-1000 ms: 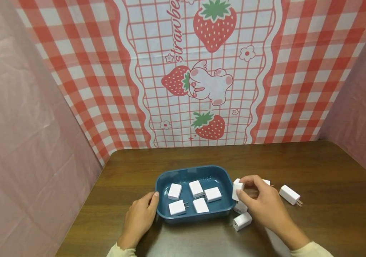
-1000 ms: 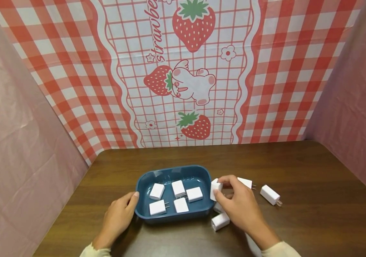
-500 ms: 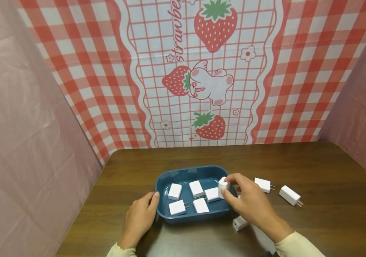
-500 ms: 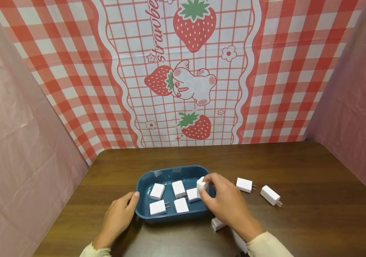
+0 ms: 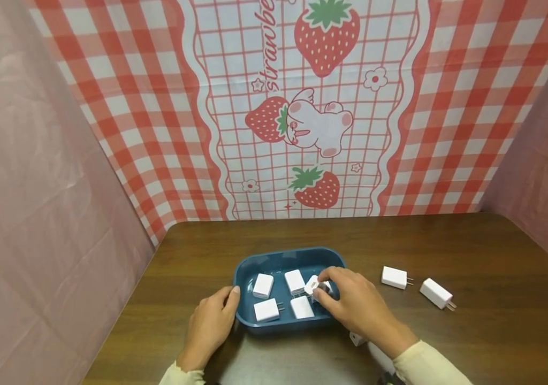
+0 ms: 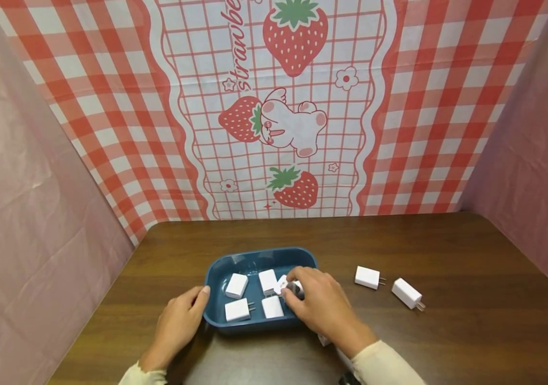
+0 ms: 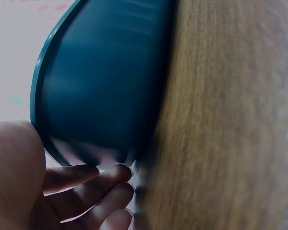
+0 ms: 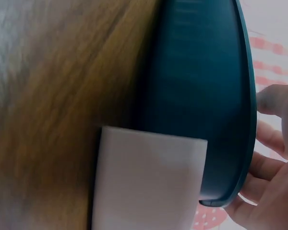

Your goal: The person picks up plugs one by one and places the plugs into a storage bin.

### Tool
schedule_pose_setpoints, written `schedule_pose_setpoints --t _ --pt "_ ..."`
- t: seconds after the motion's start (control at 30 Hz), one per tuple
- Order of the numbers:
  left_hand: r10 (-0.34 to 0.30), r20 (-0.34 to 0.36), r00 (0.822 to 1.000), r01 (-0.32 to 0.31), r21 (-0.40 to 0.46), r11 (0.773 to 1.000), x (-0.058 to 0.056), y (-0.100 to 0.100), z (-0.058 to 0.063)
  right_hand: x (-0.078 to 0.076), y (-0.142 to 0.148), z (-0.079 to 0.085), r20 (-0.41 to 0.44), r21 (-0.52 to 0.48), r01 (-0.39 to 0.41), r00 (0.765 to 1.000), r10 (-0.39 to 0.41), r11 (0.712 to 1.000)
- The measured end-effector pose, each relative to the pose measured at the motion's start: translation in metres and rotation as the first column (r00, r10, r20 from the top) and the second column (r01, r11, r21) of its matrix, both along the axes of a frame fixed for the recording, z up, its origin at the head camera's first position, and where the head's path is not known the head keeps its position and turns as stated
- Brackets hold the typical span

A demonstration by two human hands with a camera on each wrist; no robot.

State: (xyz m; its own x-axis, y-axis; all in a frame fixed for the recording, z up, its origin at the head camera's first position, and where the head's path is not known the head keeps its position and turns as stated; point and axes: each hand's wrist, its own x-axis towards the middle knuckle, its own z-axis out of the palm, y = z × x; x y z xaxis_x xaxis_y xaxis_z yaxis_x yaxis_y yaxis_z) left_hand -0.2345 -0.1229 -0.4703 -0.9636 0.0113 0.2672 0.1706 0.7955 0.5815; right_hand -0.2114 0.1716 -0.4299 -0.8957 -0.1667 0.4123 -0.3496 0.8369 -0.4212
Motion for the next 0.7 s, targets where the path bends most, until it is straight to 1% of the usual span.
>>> schedule_pose_setpoints --t 0.07,0.17,0.3,0.57,0.7 --pt "0.0 -0.003 1.0 0.0 0.0 1.0 0.0 0.0 0.001 0.001 -0.001 -0.001 -0.017 -0.017 -0.017 1.0 0.017 1.0" --pt "-0.001 -0.005 1.0 0.001 -0.001 1.0 0.0 0.001 0.001 0.003 0.0 -0.002 -0.07 -0.028 -0.053 0.996 0.051 0.998" --pt "0.0 -0.006 1.0 0.0 0.005 1.0 0.001 0.001 0.002 0.005 0.003 -0.003 -0.121 -0.021 -0.068 0.991 0.065 0.997" --pt "0.009 -0.008 1.0 -0.009 -0.001 1.0 0.0 0.001 0.0 0.01 0.013 -0.003 -0.141 -0.026 -0.052 0.989 0.048 0.998" --pt "0.009 -0.002 1.0 -0.009 -0.005 1.0 -0.001 0.001 -0.001 0.013 0.017 0.002 -0.143 -0.032 -0.041 0.989 0.036 0.999"
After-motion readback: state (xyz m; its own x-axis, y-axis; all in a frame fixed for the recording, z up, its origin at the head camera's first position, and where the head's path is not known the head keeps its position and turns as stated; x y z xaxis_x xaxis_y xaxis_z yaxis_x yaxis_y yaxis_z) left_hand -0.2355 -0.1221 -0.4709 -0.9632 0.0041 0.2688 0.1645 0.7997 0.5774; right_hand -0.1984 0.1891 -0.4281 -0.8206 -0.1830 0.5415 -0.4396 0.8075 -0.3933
